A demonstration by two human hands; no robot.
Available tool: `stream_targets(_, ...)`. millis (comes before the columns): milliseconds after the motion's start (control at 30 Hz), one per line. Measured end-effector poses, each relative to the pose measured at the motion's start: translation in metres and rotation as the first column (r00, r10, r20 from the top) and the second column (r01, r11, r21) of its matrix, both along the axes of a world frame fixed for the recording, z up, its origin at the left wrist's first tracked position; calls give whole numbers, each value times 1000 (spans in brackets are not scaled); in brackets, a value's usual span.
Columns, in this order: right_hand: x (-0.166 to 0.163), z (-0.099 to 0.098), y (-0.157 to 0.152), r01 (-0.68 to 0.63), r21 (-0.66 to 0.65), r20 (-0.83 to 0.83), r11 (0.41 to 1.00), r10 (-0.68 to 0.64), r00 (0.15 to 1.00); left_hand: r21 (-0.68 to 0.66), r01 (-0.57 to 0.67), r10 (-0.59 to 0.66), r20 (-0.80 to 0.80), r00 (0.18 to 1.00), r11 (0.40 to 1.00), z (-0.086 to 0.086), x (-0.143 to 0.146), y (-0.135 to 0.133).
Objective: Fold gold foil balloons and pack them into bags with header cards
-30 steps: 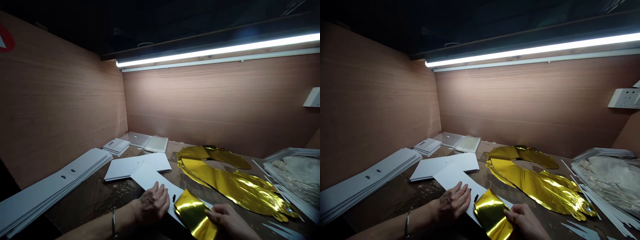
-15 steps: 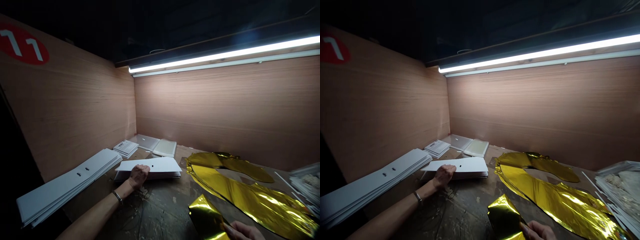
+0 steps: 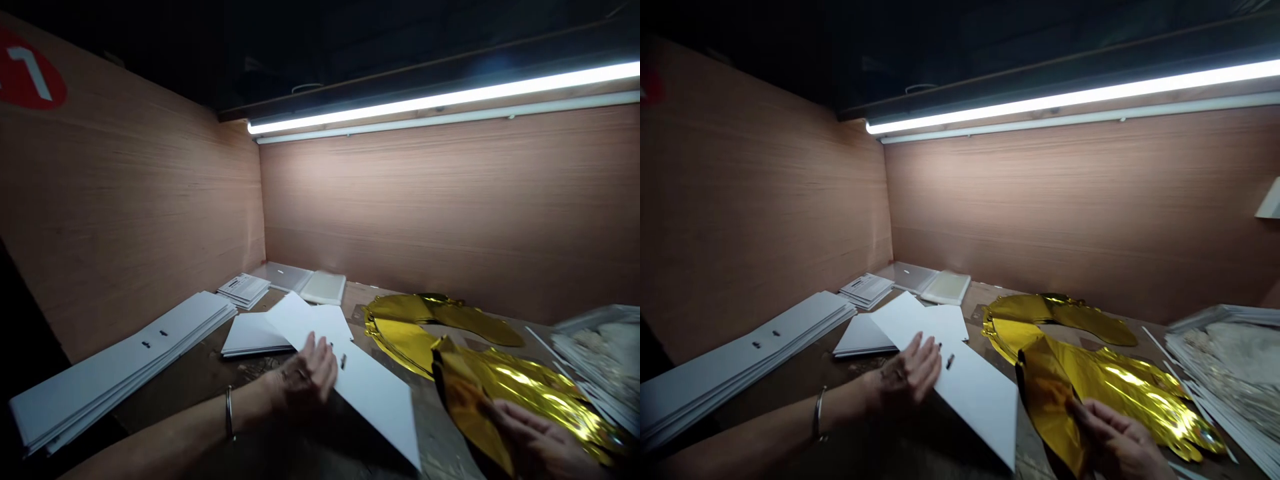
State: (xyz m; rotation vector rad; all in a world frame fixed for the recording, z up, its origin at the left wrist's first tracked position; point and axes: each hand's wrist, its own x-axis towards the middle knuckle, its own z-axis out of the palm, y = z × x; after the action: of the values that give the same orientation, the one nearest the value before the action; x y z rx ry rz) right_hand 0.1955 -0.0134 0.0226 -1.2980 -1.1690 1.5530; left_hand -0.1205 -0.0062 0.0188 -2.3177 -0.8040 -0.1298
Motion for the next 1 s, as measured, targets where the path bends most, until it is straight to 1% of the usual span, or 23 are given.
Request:
stream_targets(67, -1, 5, -5, -37, -14, 51, 999, 37, 998, 55, 158, -156, -44, 987, 986, -11, 26, -15)
stream_targets(133, -7, -4, -9, -82, -67, 208, 994, 94, 974, 73, 211, -212, 13, 977, 975, -20, 42, -24)
stream_targets(200, -12, -23, -11, -92, -86, 440, 992, 121, 890, 104, 173, -189, 167, 968, 979, -23, 47, -26)
stream_targets(233, -14, -33, -11, -79, -68, 539, 995, 103, 836, 116, 121, -149, 272, 951, 986, -23, 46, -24)
stream_targets(267, -15, -41, -10, -62, -32, 610, 998, 68, 790, 112, 45, -86, 395, 915, 993, -22, 44, -22)
stream_targets(300, -15, -48, -9, -52, 9, 655, 999, 33, 755, 88, -42, -12, 537, 843, 995, -20, 42, -19)
stream_targets(333, -15, -52, -7, -48, 47, 684, 998, 3, 730, 37, -121, 63, 689, 722, 992, -19, 40, -16)
stream_targets(367, -15, -54, -6, -50, 76, 705, 996, -18, 709, -48, -165, 131, 831, 540, 985, -17, 40, -13)
stream_targets(400, -15, -54, -6, -63, 93, 724, 994, -24, 689, -165, -144, 202, 931, 304, 976, -17, 40, -10)
stream_targets(433, -15, -53, -6, -77, 104, 737, 992, -25, 675, -282, -43, 284, 957, 56, 958, -17, 43, -8)
stream_targets(467, -15, -51, -6, -84, 111, 747, 990, -27, 664, -363, 125, 379, 913, -151, 923, -17, 47, -6)
stream_targets(500, -16, -47, -7, -87, 117, 751, 989, -31, 659, -385, 313, 473, 833, -288, 868, -18, 52, -5)
stream_targets(533, -16, -44, -8, -87, 125, 753, 988, -38, 656, -365, 474, 553, 754, -355, 801, -19, 58, -4)
stream_targets(567, -17, -41, -10, -87, 133, 756, 987, -44, 653, -331, 579, 605, 703, -375, 745, -20, 65, -3)
stream_targets(600, -18, -38, -11, -84, 141, 758, 986, -53, 650, -318, 624, 629, 683, -372, 714, -21, 71, -4)
stream_targets(667, -20, -34, -12, -81, 151, 766, 985, -65, 639, -374, 605, 647, 689, -326, 703, -24, 81, -6)
stream_targets(700, -21, -33, -12, -79, 152, 771, 985, -68, 634, -427, 576, 657, 701, -275, 697, -25, 85, -7)
stream_targets(767, -21, -31, -9, -75, 159, 777, 984, -78, 624, -510, 530, 646, 757, -97, 678, -29, 88, -11)
stream_targets(800, -21, -31, -7, -77, 164, 780, 983, -82, 620, -514, 512, 590, 808, 18, 688, -32, 89, -12)
stream_targets(833, -22, -30, -5, -80, 169, 782, 982, -84, 617, -492, 496, 491, 859, 144, 715, -35, 89, -13)
stream_targets(900, -22, -28, -2, -92, 173, 781, 981, -80, 620, -391, 461, 217, 897, 385, 797, -44, 88, -14)
stream_targets(967, -24, -25, 0, -135, 189, 754, 973, -56, 655, -297, 444, -11, 821, 571, 846, -53, 88, -14)
stream_targets(1000, -24, -23, 0, -170, 206, 728, 964, -35, 684, -291, 435, -70, 760, 646, 852, -56, 89, -14)
